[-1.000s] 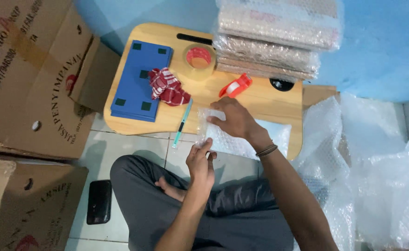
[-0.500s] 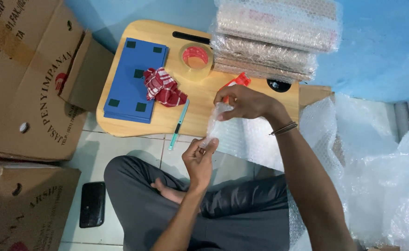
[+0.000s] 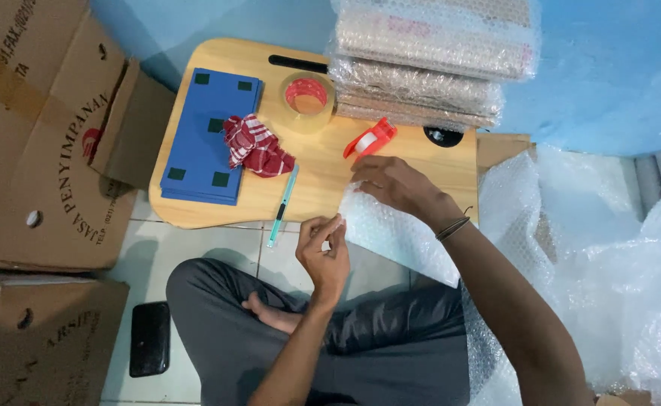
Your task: The person sits on the floor and wraps a rectangular mirror in bubble wrap. They wipe the mirror with a cloth, place it on bubble wrap, fold the wrap around it, and secure it with tape. The wrapped mirror is then placed into a cardboard box.
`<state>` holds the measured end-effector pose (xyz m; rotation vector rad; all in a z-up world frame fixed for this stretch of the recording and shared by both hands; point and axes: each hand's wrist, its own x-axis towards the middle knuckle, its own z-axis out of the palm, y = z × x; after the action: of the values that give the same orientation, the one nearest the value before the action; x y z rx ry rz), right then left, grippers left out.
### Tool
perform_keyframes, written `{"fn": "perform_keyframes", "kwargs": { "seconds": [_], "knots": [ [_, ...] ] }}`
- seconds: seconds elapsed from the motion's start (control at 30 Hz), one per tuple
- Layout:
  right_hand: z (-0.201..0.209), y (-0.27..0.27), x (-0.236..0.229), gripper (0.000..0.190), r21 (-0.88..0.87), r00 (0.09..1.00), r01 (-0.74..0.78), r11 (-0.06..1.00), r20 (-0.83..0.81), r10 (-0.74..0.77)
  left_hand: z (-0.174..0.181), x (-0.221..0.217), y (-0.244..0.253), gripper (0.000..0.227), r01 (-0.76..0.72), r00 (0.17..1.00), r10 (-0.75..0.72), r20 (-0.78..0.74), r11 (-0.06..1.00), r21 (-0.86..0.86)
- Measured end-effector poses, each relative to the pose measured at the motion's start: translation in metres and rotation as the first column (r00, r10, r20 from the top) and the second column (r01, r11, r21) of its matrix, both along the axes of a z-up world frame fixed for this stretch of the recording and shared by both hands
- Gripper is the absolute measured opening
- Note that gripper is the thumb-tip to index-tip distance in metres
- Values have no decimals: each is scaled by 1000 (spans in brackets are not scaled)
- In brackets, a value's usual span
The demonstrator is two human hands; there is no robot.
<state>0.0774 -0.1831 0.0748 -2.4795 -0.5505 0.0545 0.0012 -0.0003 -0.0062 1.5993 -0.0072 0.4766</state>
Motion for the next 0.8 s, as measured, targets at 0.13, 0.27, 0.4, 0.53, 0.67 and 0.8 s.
{"fn": "perform_keyframes", "kwargs": {
  "seconds": [0.13, 0.27, 0.4, 0.53, 0.67, 0.8],
  "knots": [
    [-6, -4, -6, 16, -34, 1000, -13, 999, 0, 13, -2, 3, 1, 26, -21, 996, 10, 85, 992, 125],
    [-11, 2, -12, 35, -33, 994, 103, 994, 26, -102, 1, 8, 5, 23, 18, 989, -46, 143, 982, 190],
    [-23, 15, -11, 53, -15, 967, 249, 968, -54, -249, -6, 8, 7, 21, 51, 987, -81, 139, 977, 207],
    [-34, 17, -10, 41, -75, 922, 377, 923, -60, -382, -9, 11, 11, 23, 78, 988, -109, 106, 961, 267],
    [-32, 21, -18, 41, 0, 905, 419, 908, -77, -417, -12, 12, 15, 19, 143, 983, -169, 77, 954, 265],
    [-38, 25, -25, 39, 16, 928, 373, 928, 14, -373, -5, 9, 22, 14, 206, 968, -239, 81, 934, 293]
  ]
}}
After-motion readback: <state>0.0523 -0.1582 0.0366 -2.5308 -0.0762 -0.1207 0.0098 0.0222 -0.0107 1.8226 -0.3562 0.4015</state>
